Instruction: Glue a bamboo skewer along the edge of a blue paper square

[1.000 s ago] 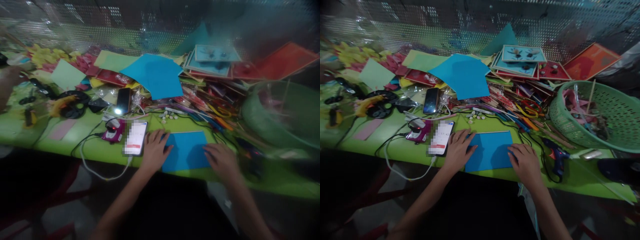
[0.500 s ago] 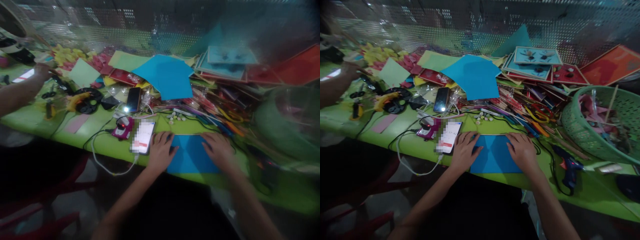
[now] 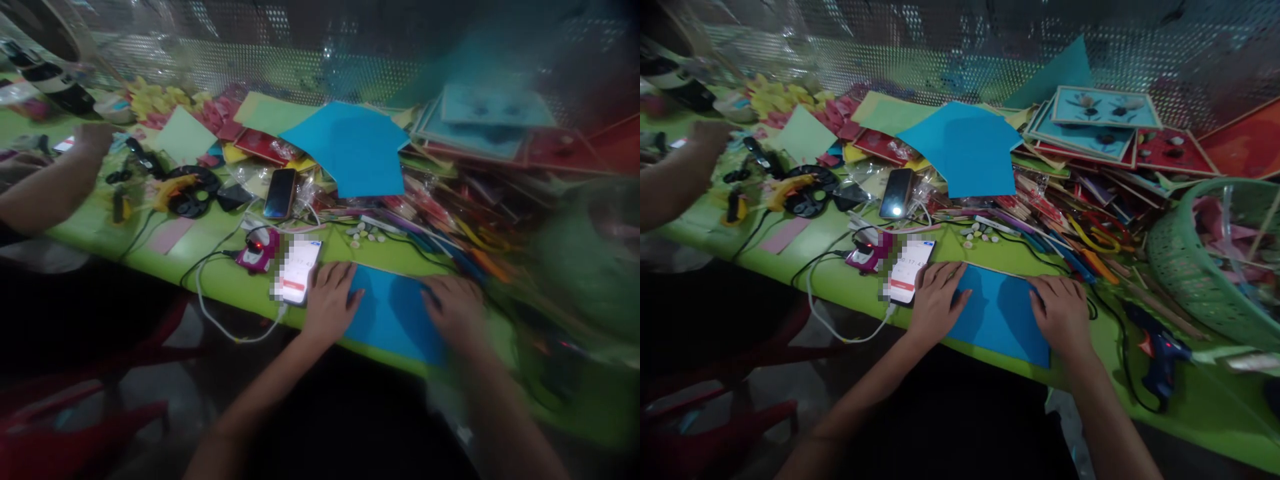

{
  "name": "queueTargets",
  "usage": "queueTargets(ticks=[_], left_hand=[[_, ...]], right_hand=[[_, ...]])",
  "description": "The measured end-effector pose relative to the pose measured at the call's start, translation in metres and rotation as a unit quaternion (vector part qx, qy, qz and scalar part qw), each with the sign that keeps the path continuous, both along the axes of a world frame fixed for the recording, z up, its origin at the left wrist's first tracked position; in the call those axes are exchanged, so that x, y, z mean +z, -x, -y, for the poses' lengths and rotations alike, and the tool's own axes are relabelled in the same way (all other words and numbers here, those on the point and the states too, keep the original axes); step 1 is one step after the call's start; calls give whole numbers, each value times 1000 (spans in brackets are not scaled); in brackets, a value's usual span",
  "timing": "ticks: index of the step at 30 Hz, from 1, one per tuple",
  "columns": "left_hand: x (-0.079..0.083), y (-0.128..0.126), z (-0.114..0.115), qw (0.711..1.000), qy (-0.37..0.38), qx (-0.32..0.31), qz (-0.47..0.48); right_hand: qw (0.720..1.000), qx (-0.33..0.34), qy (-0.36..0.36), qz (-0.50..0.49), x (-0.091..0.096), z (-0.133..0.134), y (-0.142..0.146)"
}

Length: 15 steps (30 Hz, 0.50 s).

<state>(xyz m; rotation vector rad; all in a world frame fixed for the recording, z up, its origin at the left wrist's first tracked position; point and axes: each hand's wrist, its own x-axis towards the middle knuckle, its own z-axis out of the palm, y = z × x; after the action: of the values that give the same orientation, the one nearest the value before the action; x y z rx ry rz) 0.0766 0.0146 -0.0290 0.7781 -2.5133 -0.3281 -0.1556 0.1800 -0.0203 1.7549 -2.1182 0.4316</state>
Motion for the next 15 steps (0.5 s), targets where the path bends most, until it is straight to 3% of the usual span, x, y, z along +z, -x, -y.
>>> queueTargets(ticks=[5,10,15], left_hand=[[-2,-2,0,1000,-11,11,8],[4,4,3,999,-27,-13,41],[9,14,8,999,21,-36,27]], right_hand=[[999,3,32,-3,7,2,-2],[998,54,2,12,15,19,-11],[996,80,-17,29,18,38,-23]])
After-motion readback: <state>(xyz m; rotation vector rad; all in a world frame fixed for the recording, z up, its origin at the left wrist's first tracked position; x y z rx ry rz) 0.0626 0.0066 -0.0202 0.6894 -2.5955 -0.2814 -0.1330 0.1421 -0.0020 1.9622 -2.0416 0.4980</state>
